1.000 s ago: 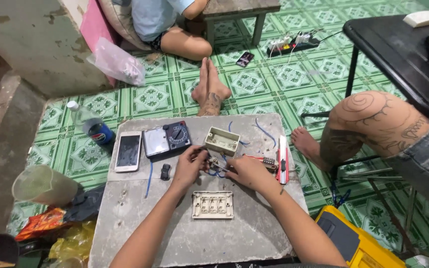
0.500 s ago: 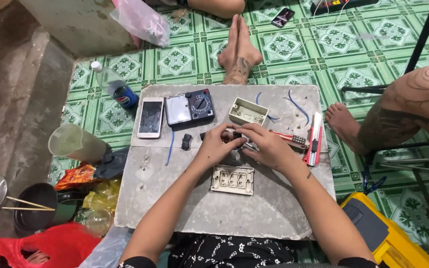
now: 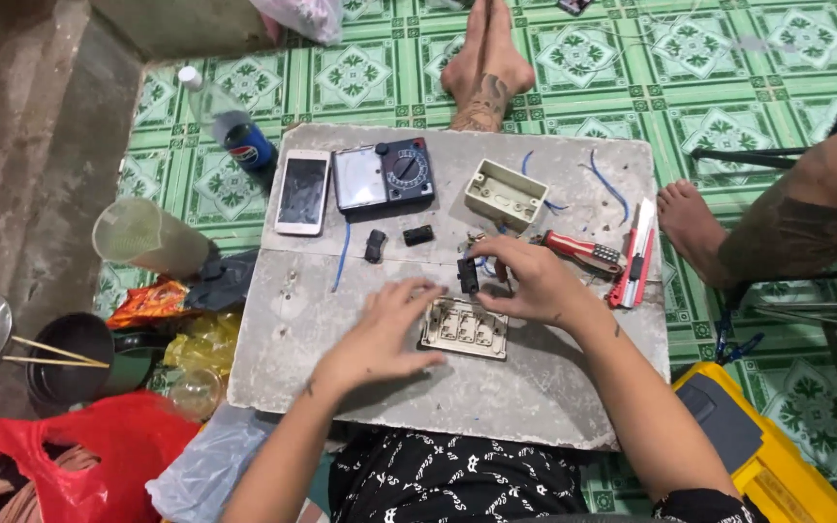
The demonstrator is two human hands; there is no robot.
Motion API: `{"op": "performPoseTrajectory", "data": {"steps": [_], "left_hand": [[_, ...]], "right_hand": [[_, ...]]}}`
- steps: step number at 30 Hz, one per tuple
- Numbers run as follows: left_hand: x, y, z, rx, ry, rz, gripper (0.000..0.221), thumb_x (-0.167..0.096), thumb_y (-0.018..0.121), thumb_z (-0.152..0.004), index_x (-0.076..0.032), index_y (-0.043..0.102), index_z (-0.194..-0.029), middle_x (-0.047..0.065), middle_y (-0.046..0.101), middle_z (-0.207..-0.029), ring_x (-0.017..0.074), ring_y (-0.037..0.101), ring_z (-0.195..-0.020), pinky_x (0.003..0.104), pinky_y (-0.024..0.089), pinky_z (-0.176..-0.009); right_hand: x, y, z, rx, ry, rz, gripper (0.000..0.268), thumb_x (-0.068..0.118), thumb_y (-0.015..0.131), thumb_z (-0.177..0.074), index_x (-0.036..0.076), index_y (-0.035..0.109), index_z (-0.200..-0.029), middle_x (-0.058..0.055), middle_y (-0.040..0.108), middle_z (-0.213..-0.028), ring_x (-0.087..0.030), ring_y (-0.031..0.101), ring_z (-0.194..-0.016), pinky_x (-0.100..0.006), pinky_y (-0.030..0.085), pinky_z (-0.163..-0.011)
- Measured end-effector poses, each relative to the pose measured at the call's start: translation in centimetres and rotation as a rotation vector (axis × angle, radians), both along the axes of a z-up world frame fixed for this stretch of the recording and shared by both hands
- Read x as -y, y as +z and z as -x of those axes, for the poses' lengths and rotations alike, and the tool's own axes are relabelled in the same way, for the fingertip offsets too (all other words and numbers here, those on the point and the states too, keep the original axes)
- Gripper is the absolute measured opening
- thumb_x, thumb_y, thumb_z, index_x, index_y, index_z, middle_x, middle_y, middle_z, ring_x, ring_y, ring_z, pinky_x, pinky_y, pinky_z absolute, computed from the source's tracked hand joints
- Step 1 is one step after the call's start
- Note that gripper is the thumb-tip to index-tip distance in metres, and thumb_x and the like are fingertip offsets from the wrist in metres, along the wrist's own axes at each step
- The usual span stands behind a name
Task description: Wiring and assembling components on a small circuit board or electrical switch using a screwdriver.
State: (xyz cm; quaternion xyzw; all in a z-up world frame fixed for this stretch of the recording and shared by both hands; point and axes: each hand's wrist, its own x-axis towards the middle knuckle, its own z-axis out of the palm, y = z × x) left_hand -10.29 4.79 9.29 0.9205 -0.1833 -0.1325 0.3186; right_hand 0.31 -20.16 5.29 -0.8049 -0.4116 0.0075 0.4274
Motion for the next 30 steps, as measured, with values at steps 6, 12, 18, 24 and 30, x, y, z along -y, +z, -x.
{"op": "performPoseTrajectory", "data": {"steps": [6,12,18,24,30], "left_hand": [[-0.4,-4.0,1.8,0.205,0.097,-0.034,0.067,-0.037,0.086,-0.074,-0.014,0.063,-0.132,0.009,0.059,-0.132,0.0323,0.057,-0.113,0.044,0.046,-0.088],[-0.5,-4.8,1.6,0.248,0.161,-0.031,0.068,-0.043,0.087,-0.071,-0.017,0.064,-0.129,0.006,0.06,-0.125,0.0291,0.06,-0.108,0.042,0.049,-0.084],[-0.3,-4.6,1.7,0.263,0.175,-0.053,0.07,-0.045,0.087,-0.069,-0.016,0.064,-0.128,0.006,0.06,-0.124,0.0286,0.059,-0.106,0.041,0.048,-0.083],[-0.2,-4.2,1.6,0.258,0.167,-0.054,0.07,-0.039,0.089,-0.068,-0.016,0.064,-0.129,0.006,0.06,-0.124,0.0292,0.06,-0.105,0.042,0.048,-0.082],[-0.3,-3.8,1.4,0.25,0.154,-0.042,0.069,-0.039,0.088,-0.07,-0.016,0.062,-0.13,0.005,0.06,-0.122,0.029,0.06,-0.103,0.041,0.048,-0.081]], "right_hand": [[-0.9,0.7,1.6,-0.039,0.09,0.208,0.054,0.018,0.084,-0.072,0.012,0.064,-0.121,-0.008,0.074,-0.101,-0.03,0.071,-0.066,-0.044,0.058,-0.06],[-2.4,0.9,2.4,0.037,0.174,0.361,0.049,0.028,0.082,-0.076,0.014,0.062,-0.118,-0.008,0.074,-0.098,-0.033,0.074,-0.079,-0.045,0.06,-0.066],[-3.0,-0.3,2.6,0.14,0.188,0.455,0.041,0.046,0.074,-0.085,0.017,0.059,-0.111,-0.003,0.071,-0.093,-0.028,0.073,-0.086,-0.042,0.059,-0.067],[-2.9,-0.7,2.7,0.2,0.188,0.488,0.039,0.045,0.072,-0.089,0.017,0.062,-0.113,-0.003,0.072,-0.094,-0.027,0.074,-0.089,-0.041,0.06,-0.068],[-2.8,-1.2,2.7,0.196,0.169,0.47,0.039,0.045,0.074,-0.088,0.017,0.064,-0.114,-0.003,0.074,-0.095,-0.026,0.073,-0.09,-0.04,0.06,-0.07]]}}
